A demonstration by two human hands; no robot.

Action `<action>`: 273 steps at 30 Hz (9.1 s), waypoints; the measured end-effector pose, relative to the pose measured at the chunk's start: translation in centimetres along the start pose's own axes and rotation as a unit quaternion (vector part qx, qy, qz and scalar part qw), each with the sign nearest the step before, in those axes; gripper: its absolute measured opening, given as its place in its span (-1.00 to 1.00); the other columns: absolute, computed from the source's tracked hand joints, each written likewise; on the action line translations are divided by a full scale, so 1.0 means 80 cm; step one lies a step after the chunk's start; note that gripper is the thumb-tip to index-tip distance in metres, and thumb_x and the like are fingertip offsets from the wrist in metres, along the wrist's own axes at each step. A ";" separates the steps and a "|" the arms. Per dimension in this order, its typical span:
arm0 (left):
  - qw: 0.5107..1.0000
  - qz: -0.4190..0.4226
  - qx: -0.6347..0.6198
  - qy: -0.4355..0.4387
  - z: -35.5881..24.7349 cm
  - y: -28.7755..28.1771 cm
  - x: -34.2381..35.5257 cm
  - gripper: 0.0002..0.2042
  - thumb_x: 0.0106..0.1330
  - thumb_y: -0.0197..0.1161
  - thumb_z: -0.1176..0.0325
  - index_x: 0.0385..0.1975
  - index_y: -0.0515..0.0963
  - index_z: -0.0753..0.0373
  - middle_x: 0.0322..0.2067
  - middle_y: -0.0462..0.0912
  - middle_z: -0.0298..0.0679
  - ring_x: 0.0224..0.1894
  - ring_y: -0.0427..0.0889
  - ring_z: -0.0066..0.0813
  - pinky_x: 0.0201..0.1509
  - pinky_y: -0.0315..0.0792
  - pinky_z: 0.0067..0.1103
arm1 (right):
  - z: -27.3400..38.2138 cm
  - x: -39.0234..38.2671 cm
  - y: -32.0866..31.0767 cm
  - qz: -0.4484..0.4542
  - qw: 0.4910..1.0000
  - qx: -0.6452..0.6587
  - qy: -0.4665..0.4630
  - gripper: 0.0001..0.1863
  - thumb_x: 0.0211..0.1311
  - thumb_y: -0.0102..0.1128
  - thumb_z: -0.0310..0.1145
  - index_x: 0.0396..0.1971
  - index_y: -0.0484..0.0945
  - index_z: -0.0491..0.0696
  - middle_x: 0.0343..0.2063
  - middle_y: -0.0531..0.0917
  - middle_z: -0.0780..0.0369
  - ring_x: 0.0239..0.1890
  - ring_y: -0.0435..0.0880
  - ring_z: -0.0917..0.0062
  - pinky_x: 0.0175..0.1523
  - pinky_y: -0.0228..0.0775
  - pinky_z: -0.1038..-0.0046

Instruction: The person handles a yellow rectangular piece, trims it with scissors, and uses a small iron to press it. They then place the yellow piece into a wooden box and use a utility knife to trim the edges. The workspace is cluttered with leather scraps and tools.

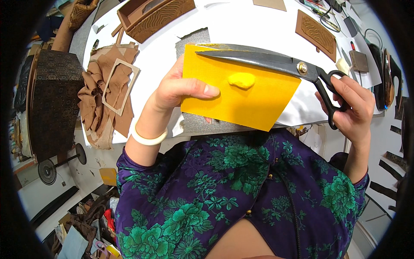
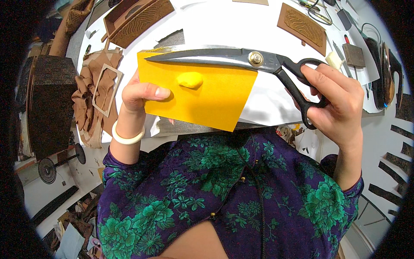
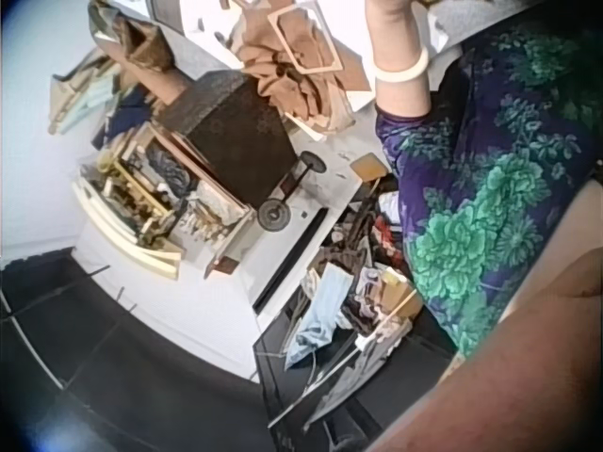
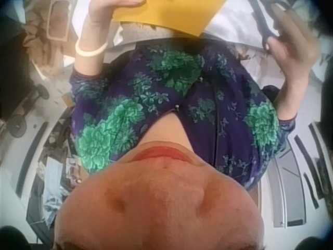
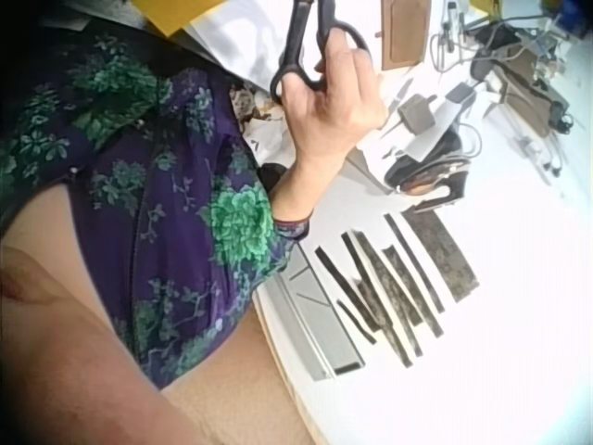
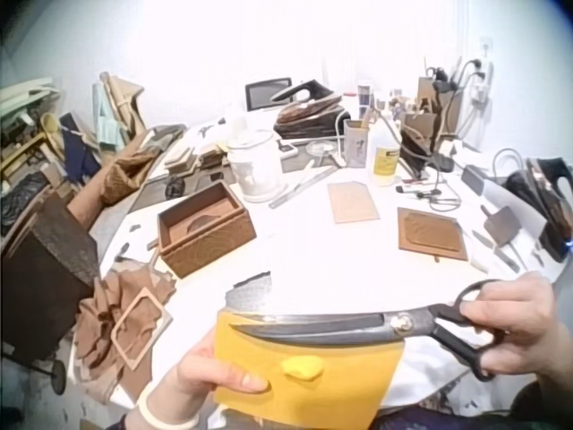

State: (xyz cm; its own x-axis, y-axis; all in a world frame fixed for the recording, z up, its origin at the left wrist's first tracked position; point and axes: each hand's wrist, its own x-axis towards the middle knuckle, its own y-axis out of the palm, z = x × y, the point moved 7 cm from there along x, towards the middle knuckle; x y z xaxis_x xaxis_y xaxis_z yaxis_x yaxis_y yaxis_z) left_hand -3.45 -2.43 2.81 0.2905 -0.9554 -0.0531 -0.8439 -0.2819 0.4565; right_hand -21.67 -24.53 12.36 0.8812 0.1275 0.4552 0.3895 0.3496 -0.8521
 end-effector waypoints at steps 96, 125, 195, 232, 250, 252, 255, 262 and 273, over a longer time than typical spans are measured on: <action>0.958 0.032 0.262 0.115 0.033 0.362 0.221 -0.78 0.26 0.54 0.37 -0.46 0.62 0.32 -0.54 0.68 -0.39 -0.48 0.56 -0.79 -0.40 0.39 -0.79 | 0.033 -0.350 -0.078 -0.362 0.832 -0.278 0.315 -0.48 -0.28 0.49 -0.49 -0.14 0.73 -0.25 -0.48 0.68 0.15 -0.56 0.65 0.34 -0.46 0.48 0.43; 0.929 -0.033 0.358 0.085 0.039 0.169 0.066 -0.78 0.34 0.38 0.46 -0.06 0.66 0.35 -0.39 0.69 -0.33 -0.33 0.63 -0.66 -0.15 0.54 -0.67 | -0.078 -0.152 0.018 -0.133 0.918 -0.011 0.373 -0.67 0.05 0.54 -0.37 -0.21 0.71 -0.22 -0.52 0.67 0.07 -0.55 0.62 0.33 -0.35 0.46 0.37; 0.702 -0.273 0.567 0.332 -0.006 0.102 -0.020 0.05 -0.25 0.70 -0.05 0.27 0.37 0.40 0.13 0.27 -0.02 0.24 0.35 -0.09 0.24 0.43 -0.30 | -0.116 0.021 0.095 -0.099 0.971 -0.008 0.216 -0.70 0.35 0.24 -0.44 0.03 0.62 -0.20 -0.10 0.67 0.08 -0.01 0.64 0.17 0.15 0.51 0.26; 0.650 -0.403 0.544 0.346 -0.011 0.073 -0.077 0.13 -0.05 0.70 0.13 0.42 0.01 0.38 0.21 0.16 -0.05 0.28 0.37 -0.19 0.35 0.39 -0.35 | 0.013 -0.073 0.000 -0.112 0.979 0.129 0.112 -0.39 -0.26 0.68 -0.48 -0.08 0.65 -0.29 -0.47 0.62 0.17 -0.58 0.51 0.61 -0.52 0.29 0.61; 0.672 -0.417 0.518 0.328 0.000 0.077 -0.069 0.11 -0.07 0.69 0.11 0.40 0.04 0.39 0.19 0.14 -0.05 0.29 0.32 -0.21 0.33 0.39 -0.36 | 0.029 -0.068 0.007 -0.138 0.987 0.047 0.071 -0.40 -0.35 0.52 -0.64 -0.09 0.66 -0.36 -0.39 0.69 0.04 -0.47 0.71 0.34 -0.38 0.55 0.48; 0.670 -0.419 0.519 0.326 -0.001 0.078 -0.068 0.11 -0.07 0.69 0.11 0.40 0.04 0.39 0.19 0.14 -0.05 0.29 0.32 -0.21 0.33 0.38 -0.36 | 0.029 -0.066 0.007 -0.141 0.986 0.047 0.071 -0.41 -0.36 0.48 -0.66 -0.10 0.66 -0.36 -0.39 0.69 0.04 -0.47 0.71 0.34 -0.39 0.54 0.48; 0.670 -0.422 0.516 0.327 0.000 0.078 -0.069 0.12 -0.08 0.69 0.12 0.40 0.05 0.40 0.19 0.14 -0.04 0.29 0.32 -0.21 0.33 0.38 -0.36 | 0.031 -0.066 0.006 -0.143 0.987 0.036 0.070 -0.41 -0.38 0.45 -0.67 -0.11 0.66 -0.37 -0.40 0.69 0.04 -0.47 0.71 0.33 -0.40 0.54 0.47; 0.673 -0.421 0.514 0.324 0.000 0.079 -0.070 0.12 -0.09 0.70 0.13 0.40 0.05 0.41 0.19 0.15 -0.04 0.28 0.33 -0.20 0.33 0.38 -0.35 | 0.033 -0.066 0.005 -0.135 0.989 0.018 0.065 -0.38 -0.43 0.42 -0.67 -0.11 0.67 -0.38 -0.41 0.70 0.02 -0.45 0.73 0.30 -0.40 0.55 0.47; 0.679 -0.414 0.508 0.331 0.001 0.081 -0.069 0.13 -0.09 0.70 0.13 0.40 0.05 0.41 0.19 0.15 -0.04 0.27 0.33 -0.21 0.31 0.38 -0.36 | 0.032 -0.060 0.003 -0.151 0.985 0.032 0.073 -0.45 -0.23 0.66 -0.54 -0.12 0.67 -0.32 -0.41 0.68 0.10 -0.51 0.63 0.48 -0.48 0.40 0.56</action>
State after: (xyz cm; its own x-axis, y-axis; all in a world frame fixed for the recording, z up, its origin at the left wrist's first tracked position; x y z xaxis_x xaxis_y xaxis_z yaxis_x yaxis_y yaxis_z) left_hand -10.56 1.02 5.97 0.7105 -0.2790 0.6460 -0.0458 -0.9345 -0.3531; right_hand -26.48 -22.67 10.61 0.7590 -0.1245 0.6391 0.6261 0.4088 -0.6640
